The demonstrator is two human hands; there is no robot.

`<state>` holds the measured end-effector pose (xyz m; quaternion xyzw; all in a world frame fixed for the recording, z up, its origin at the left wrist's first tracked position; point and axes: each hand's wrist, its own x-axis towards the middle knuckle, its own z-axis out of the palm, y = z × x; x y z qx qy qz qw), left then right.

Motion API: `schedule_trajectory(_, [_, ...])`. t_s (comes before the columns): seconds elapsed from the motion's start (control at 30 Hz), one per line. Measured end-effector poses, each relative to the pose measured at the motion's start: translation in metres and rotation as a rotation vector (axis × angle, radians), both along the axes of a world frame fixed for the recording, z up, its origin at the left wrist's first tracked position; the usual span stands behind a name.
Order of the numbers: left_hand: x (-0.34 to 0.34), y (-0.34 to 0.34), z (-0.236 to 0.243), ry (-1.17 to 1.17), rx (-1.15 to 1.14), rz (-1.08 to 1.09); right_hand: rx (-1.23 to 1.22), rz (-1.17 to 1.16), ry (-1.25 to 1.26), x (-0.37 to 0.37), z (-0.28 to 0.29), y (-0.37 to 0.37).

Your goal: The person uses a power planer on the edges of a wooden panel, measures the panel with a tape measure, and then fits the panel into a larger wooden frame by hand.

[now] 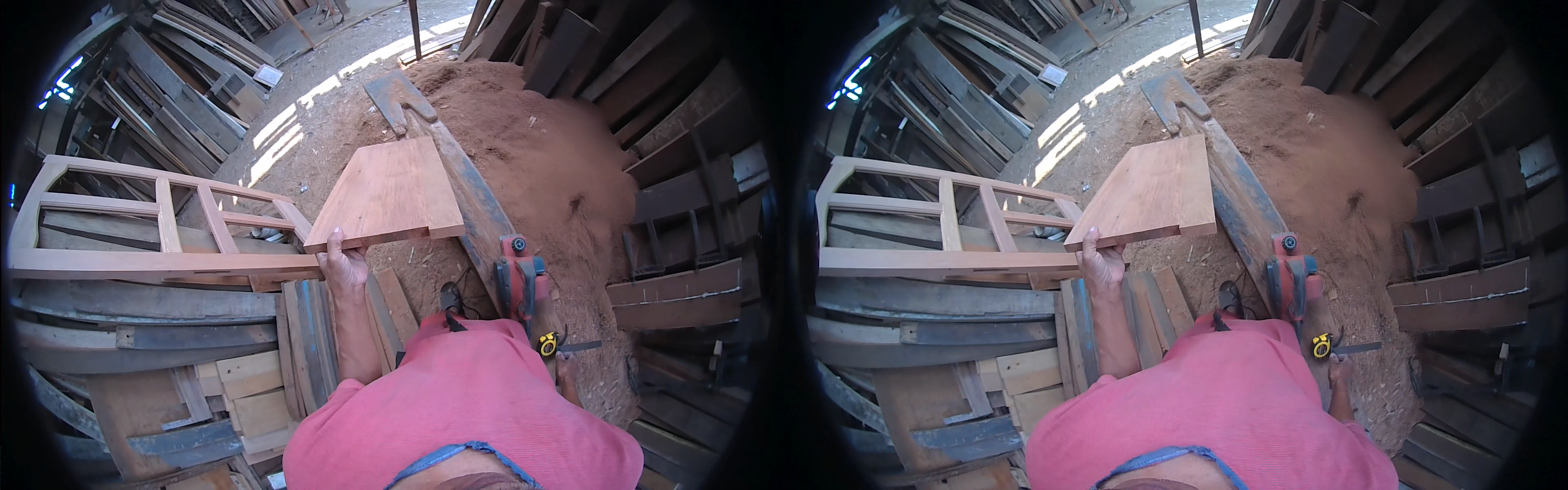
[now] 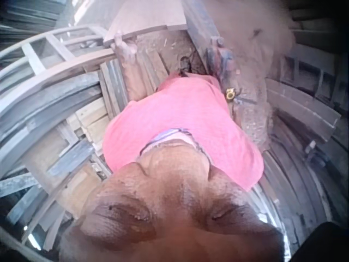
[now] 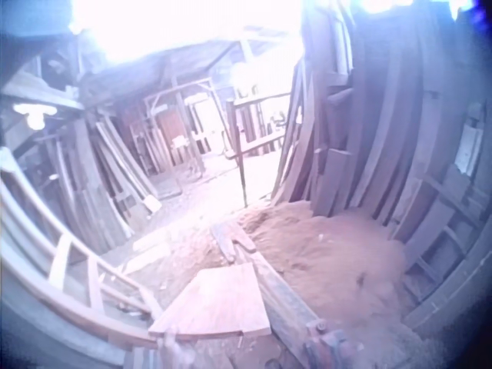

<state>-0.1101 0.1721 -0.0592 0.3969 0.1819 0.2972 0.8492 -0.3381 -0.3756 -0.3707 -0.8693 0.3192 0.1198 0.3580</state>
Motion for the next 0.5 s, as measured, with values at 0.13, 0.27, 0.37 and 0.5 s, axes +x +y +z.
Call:
schedule_trajectory(0.13, [-0.008,0.005,-0.015,0.034,0.002,-0.026,0.164,-0.024,-0.069,-0.021,-0.014,-0.016])
schedule_trajectory(0.27, [-0.02,0.007,-0.031,0.074,-0.035,-0.05,0.081,-0.074,0.021,-0.068,-0.05,-0.04])
schedule_trajectory(0.37, [-0.03,0.013,-0.055,0.099,-0.084,-0.059,-0.09,0.109,0.166,-0.081,-0.062,-0.05])
schedule_trajectory(0.5, [-0.046,0.012,-0.069,0.115,-0.079,0.014,-0.137,0.283,0.404,-0.045,-0.007,-0.023])
